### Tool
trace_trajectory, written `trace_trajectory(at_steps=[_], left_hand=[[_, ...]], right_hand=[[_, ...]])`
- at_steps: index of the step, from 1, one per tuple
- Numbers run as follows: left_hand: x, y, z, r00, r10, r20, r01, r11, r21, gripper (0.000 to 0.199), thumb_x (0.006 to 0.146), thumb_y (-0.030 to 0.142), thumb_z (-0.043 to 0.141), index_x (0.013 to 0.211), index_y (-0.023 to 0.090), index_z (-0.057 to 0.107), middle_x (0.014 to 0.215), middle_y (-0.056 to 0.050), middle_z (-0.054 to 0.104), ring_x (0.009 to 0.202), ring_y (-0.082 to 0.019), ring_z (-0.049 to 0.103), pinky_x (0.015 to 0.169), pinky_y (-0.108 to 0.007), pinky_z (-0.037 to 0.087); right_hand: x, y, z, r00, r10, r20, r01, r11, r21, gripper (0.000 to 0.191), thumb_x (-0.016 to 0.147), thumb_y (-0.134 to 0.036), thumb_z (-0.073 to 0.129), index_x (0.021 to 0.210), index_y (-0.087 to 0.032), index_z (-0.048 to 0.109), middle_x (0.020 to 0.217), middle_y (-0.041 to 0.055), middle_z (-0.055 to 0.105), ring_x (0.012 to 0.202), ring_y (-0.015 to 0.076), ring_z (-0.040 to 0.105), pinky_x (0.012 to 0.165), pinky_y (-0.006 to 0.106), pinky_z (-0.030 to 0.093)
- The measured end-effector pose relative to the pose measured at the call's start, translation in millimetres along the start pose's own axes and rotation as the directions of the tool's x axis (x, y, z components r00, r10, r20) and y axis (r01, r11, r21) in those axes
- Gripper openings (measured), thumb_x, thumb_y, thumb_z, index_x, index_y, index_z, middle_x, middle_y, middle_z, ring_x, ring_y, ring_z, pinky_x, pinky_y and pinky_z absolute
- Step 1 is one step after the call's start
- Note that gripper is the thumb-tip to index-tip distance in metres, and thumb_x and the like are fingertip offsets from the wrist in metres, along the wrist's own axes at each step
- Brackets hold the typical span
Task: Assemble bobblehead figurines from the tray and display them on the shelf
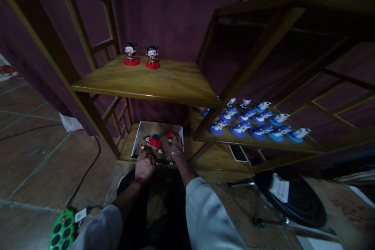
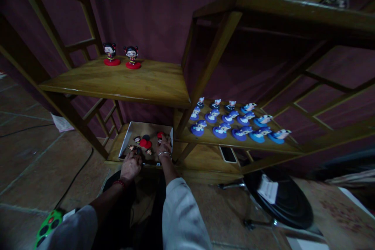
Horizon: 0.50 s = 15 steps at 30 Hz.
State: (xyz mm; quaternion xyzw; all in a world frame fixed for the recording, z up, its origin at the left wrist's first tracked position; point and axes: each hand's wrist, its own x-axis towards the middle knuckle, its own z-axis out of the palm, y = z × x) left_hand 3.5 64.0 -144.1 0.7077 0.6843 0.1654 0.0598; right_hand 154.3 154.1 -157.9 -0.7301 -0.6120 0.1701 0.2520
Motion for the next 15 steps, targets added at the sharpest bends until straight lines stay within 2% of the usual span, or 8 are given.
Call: trace_trajectory(at_steps=[4,9,15], left_hand=[[-1,-2,3.8,0.999,0.019,-0.026,-0.019,1.0,-0.004,0.026,0.079,0.019,0.04,0.08,0.014,0.065,0.108,-0.015,0.056,0.099,-0.024,0.049,0.091,-0.036,0.035],[-1,-4,7.5,0.999,0.033,-0.039,-0.034,0.999,-0.012,0.026,0.079,0.02,0.039,0.081,0.014,0.064,0.106,-0.013,0.058,0.098,-0.023,0.05,0.09,-0.036,0.036],[-1,-6,11.4,0.997,0.03,-0.07,-0.03,1.0,0.003,0.026,0.079,0.021,0.04,0.081,0.015,0.064,0.105,-0.013,0.058,0.096,-0.022,0.051,0.089,-0.035,0.038]], right_hand=[[-1,-1,0,1.0,0.023,0.014,-0.023,1.0,-0.008,0.041,0.069,-0.02,0.057,0.109,-0.014,0.053,0.114,0.0114,0.042,0.093,0.0213,0.051,0.076,0.027,0.04],[-5,-2,-2,0.999,0.039,0.016,-0.039,0.999,-0.014,0.04,0.069,-0.02,0.056,0.109,-0.02,0.052,0.112,0.0095,0.043,0.091,0.0186,0.052,0.075,0.025,0.042],[-9,-3,-5,0.998,0.053,0.037,-0.052,0.998,-0.035,0.042,0.069,-0.02,0.056,0.111,-0.018,0.048,0.109,0.0093,0.046,0.09,0.0178,0.053,0.075,0.025,0.042]])
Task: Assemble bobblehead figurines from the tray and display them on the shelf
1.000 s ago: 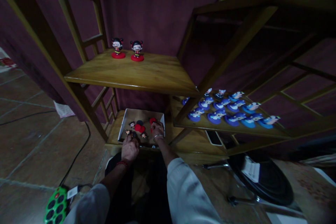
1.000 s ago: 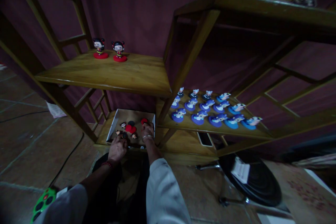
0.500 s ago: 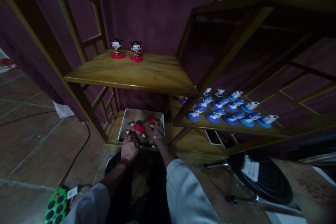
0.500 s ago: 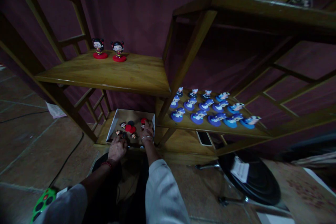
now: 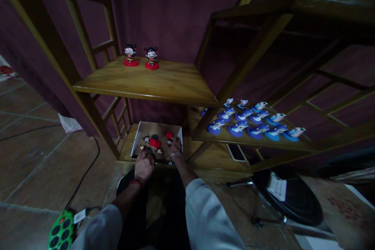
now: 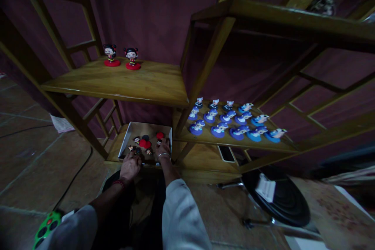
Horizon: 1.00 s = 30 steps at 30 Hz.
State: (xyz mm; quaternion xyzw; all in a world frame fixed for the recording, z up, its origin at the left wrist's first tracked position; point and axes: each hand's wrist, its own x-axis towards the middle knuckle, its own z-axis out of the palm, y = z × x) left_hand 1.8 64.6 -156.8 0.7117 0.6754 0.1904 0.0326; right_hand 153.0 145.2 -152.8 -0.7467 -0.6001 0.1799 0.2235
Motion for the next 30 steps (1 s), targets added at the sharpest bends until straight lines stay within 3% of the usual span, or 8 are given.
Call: trace_trajectory(at_steps=[11,15,22,30], left_hand=[[0,1,-6.1,0.999,0.007,0.047,-0.006,1.0,-0.019,0.025,0.078,0.02,0.04,0.08,0.016,0.065,0.104,-0.013,0.059,0.098,-0.023,0.05,0.089,-0.036,0.037],[-1,1,-5.9,0.999,0.01,0.045,-0.006,0.997,-0.07,0.024,0.078,0.019,0.04,0.077,0.017,0.064,0.101,-0.011,0.06,0.1,-0.022,0.049,0.091,-0.037,0.036],[-2,1,-7.9,0.998,0.012,0.058,-0.008,0.998,-0.062,0.023,0.079,0.018,0.04,0.078,0.017,0.063,0.101,-0.01,0.06,0.101,-0.021,0.049,0.091,-0.035,0.036],[-5,1,-10.8,1.0,0.03,0.001,-0.03,0.993,-0.115,0.021,0.078,0.018,0.042,0.077,0.018,0.064,0.105,-0.008,0.06,0.1,-0.02,0.051,0.092,-0.032,0.038]], right_hand=[[-3,1,-2,1.0,-0.024,-0.013,0.024,1.0,0.01,0.035,0.069,-0.017,0.052,0.104,-0.018,0.05,0.104,0.0092,0.052,0.091,0.0182,0.053,0.073,0.025,0.041],[-5,-1,-3,0.999,-0.037,0.027,0.037,0.999,0.028,0.032,0.069,-0.018,0.053,0.1,-0.019,0.051,0.091,0.006,0.058,0.091,0.0179,0.054,0.074,0.025,0.04],[-8,-5,1,0.988,-0.012,0.156,-0.005,0.994,0.106,0.034,0.07,-0.022,0.055,0.104,-0.017,0.051,0.095,0.0065,0.062,0.085,0.0159,0.059,0.074,0.023,0.041],[-17,-8,5,0.979,-0.045,0.197,0.022,0.993,0.116,0.032,0.068,-0.027,0.059,0.099,-0.018,0.058,0.088,0.0059,0.066,0.085,0.0174,0.061,0.074,0.024,0.044]])
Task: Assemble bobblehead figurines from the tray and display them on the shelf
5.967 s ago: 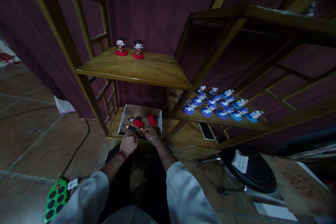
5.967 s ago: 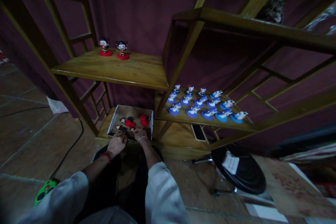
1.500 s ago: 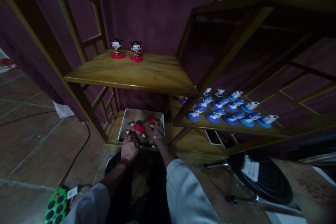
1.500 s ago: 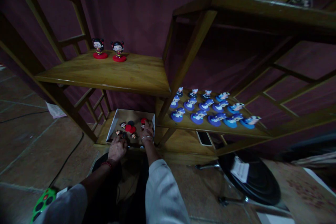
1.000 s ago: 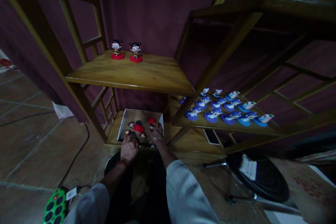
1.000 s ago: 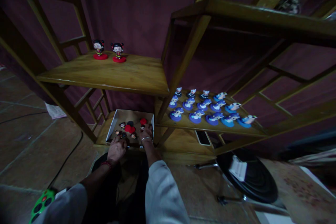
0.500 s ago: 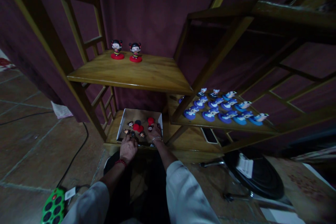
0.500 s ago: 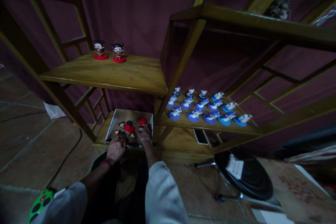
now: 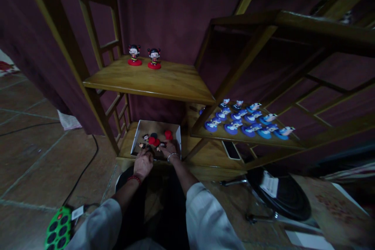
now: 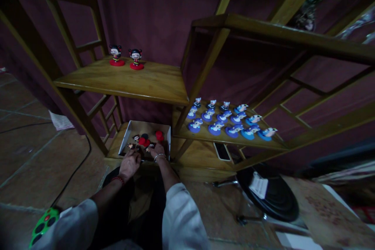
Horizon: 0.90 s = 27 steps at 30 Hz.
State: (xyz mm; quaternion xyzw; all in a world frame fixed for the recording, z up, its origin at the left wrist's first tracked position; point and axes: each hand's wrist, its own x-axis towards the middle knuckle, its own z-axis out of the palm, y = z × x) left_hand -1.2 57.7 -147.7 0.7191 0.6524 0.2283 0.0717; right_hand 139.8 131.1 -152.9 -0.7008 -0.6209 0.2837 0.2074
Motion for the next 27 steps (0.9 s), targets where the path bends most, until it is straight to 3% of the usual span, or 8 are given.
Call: trace_trajectory(at_steps=[7,17,23,27], left_hand=[[-2,-1,-5.1,0.999,0.011,0.034,-0.008,0.997,-0.072,0.021,0.078,0.018,0.043,0.086,0.017,0.063,0.089,-0.007,0.065,0.091,-0.019,0.054,0.088,-0.031,0.04],[-3,-3,-6.9,0.996,-0.058,0.062,0.065,0.989,-0.13,0.024,0.079,0.021,0.045,0.096,0.017,0.061,0.098,-0.007,0.065,0.097,-0.019,0.054,0.091,-0.032,0.039],[-3,-5,-5.5,0.993,-0.087,0.077,0.1,0.979,-0.176,0.034,0.08,0.022,0.044,0.112,0.014,0.052,0.108,-0.01,0.06,0.104,-0.019,0.052,0.092,-0.032,0.038],[-2,-5,-6.6,0.99,-0.1,0.102,0.117,0.978,-0.172,0.04,0.081,0.023,0.043,0.119,0.013,0.046,0.11,-0.01,0.06,0.105,-0.019,0.052,0.093,-0.032,0.037]], right_hand=[[-6,-1,3,0.997,-0.061,0.046,0.057,0.995,0.084,0.03,0.066,-0.022,0.061,0.096,-0.019,0.061,0.085,0.0026,0.066,0.081,0.0137,0.061,0.072,0.022,0.046],[-9,-3,4,0.994,-0.081,0.078,0.069,0.987,0.144,0.028,0.069,-0.023,0.062,0.097,-0.022,0.062,0.085,0.0013,0.065,0.078,0.0123,0.061,0.07,0.023,0.049],[-13,-9,6,0.991,-0.086,0.102,0.06,0.97,0.235,0.026,0.07,-0.024,0.06,0.096,-0.025,0.063,0.079,-0.0023,0.063,0.063,0.0087,0.059,0.06,0.02,0.049],[-16,-13,8,0.98,-0.091,0.179,0.031,0.949,0.313,0.025,0.069,-0.02,0.059,0.094,-0.023,0.063,0.071,-0.0039,0.061,0.05,0.0058,0.053,0.052,0.018,0.047]])
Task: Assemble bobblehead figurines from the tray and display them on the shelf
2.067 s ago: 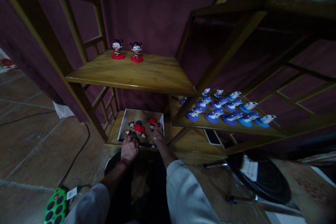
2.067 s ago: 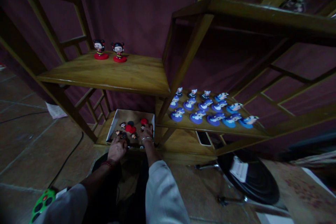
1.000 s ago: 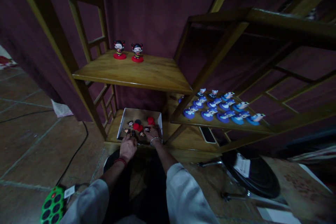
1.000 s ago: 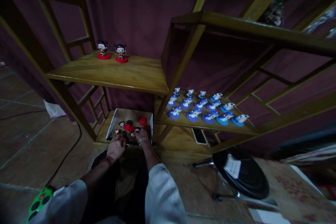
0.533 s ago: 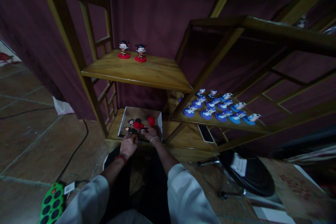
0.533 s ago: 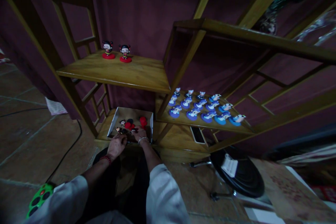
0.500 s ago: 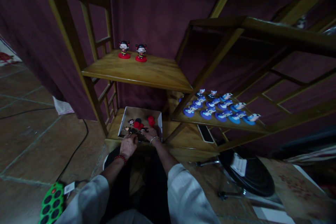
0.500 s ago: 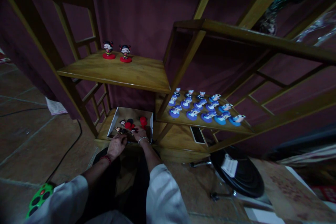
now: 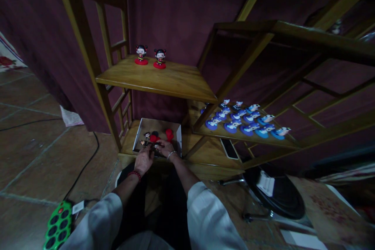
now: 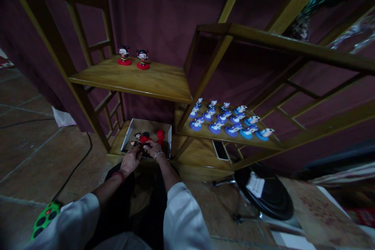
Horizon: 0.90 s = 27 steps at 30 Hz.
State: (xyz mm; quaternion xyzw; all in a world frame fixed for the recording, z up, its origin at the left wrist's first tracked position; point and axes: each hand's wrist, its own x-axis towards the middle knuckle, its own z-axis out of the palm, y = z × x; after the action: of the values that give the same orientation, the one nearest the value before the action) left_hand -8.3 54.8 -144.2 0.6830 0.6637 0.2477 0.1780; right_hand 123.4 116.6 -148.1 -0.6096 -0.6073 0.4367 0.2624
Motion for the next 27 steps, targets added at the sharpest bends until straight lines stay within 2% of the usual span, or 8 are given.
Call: trace_trajectory(at_steps=[4,8,18,27], left_hand=[[0,0,-1.0,1.0,0.011,0.002,-0.011,1.0,0.009,0.041,0.081,0.021,0.041,0.121,0.01,0.045,0.112,-0.013,0.058,0.105,-0.02,0.052,0.092,-0.031,0.038],[1,-2,-0.7,1.0,0.009,0.003,-0.009,1.0,0.02,0.043,0.081,0.021,0.042,0.123,0.011,0.043,0.113,-0.013,0.058,0.106,-0.02,0.052,0.092,-0.03,0.038],[3,-6,3.8,0.999,0.027,-0.022,-0.025,0.998,0.066,0.041,0.081,0.02,0.043,0.121,0.01,0.044,0.113,-0.013,0.058,0.106,-0.02,0.051,0.092,-0.031,0.038],[5,-3,6.1,0.999,-0.036,-0.014,0.037,0.997,0.066,0.033,0.081,0.02,0.043,0.113,0.013,0.046,0.107,-0.011,0.06,0.101,-0.019,0.054,0.087,-0.029,0.04]], right_hand=[[-3,-1,4,0.998,-0.019,0.061,0.016,0.999,0.046,0.025,0.068,-0.016,0.059,0.092,-0.022,0.064,0.065,-0.0049,0.059,0.05,0.0058,0.052,0.052,0.018,0.046],[-2,1,7,0.995,-0.039,0.088,0.037,0.999,0.024,0.026,0.067,-0.015,0.061,0.092,-0.021,0.064,0.063,-0.0049,0.058,0.054,0.007,0.053,0.056,0.019,0.046],[4,10,11,0.996,-0.062,0.063,0.065,0.997,-0.047,0.031,0.065,-0.011,0.061,0.094,-0.022,0.063,0.074,-0.0034,0.061,0.068,0.0098,0.058,0.066,0.022,0.048],[6,11,11,0.992,-0.027,0.126,0.024,0.999,0.026,0.03,0.066,-0.009,0.06,0.095,-0.019,0.061,0.085,0.0012,0.064,0.078,0.0125,0.06,0.073,0.025,0.048]])
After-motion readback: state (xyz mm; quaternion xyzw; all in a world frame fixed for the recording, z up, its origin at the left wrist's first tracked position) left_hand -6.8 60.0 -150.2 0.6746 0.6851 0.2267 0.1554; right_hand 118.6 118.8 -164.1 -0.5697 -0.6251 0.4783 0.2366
